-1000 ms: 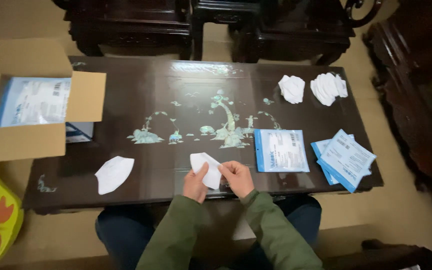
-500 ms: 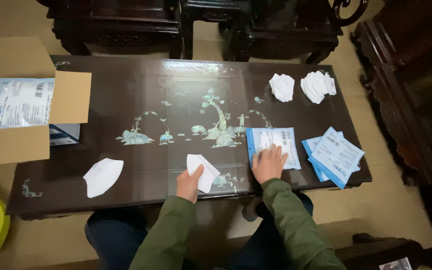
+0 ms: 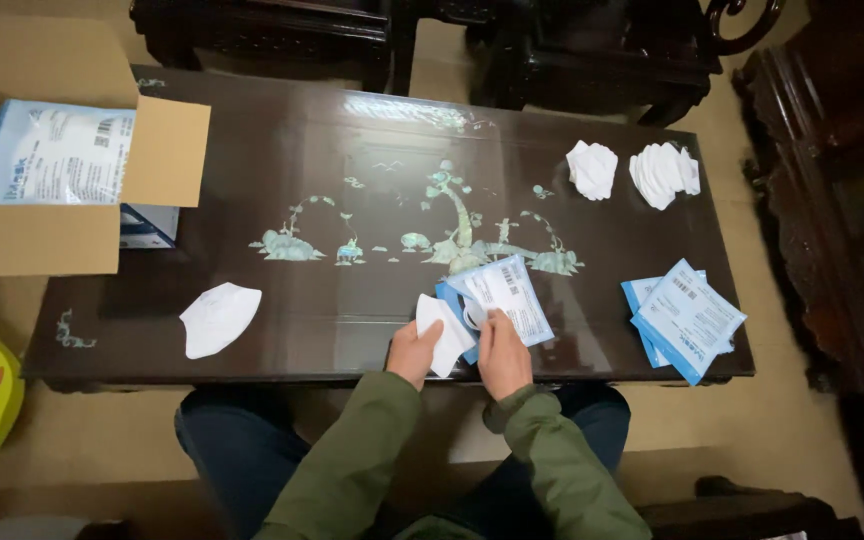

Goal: Packaging individual face masks into paper envelopes on a table

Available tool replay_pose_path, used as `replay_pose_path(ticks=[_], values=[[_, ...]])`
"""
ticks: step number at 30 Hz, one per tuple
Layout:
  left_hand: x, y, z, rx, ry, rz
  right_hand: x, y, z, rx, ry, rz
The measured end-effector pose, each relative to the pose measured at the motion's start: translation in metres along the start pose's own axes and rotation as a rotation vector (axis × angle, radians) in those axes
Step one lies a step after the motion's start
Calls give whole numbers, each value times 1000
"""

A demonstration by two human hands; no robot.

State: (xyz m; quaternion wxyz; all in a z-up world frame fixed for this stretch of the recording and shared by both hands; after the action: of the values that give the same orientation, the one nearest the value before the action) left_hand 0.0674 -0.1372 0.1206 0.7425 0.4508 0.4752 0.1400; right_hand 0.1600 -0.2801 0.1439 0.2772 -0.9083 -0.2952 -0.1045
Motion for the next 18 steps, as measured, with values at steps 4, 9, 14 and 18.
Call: replay_pose_path(ticks=[4,9,14,18], values=[[10,-10,2,99,-9,30,6,0,-9,46,-16,67],[-1,23,10,421,-94,231,-2,4,2,-34,17,10],[19,0,26,467,-104,202,-13,-7,5,-74,125,-73],[-15,29,29,393,-87,148,-15,-19,3,-64,276,-216]])
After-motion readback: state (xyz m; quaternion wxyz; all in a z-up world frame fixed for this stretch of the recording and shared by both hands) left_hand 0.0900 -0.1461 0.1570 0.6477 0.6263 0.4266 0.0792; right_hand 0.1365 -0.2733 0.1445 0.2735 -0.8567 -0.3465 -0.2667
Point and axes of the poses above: each hand's wrist, its own x-axis towards the middle knuckle, its own z-axis out of the palm, y = z × x, the point moved 3 cm from there along x, towards the middle knuckle, and after that the axes turned 9 degrees about y, right-handed, at the moved point
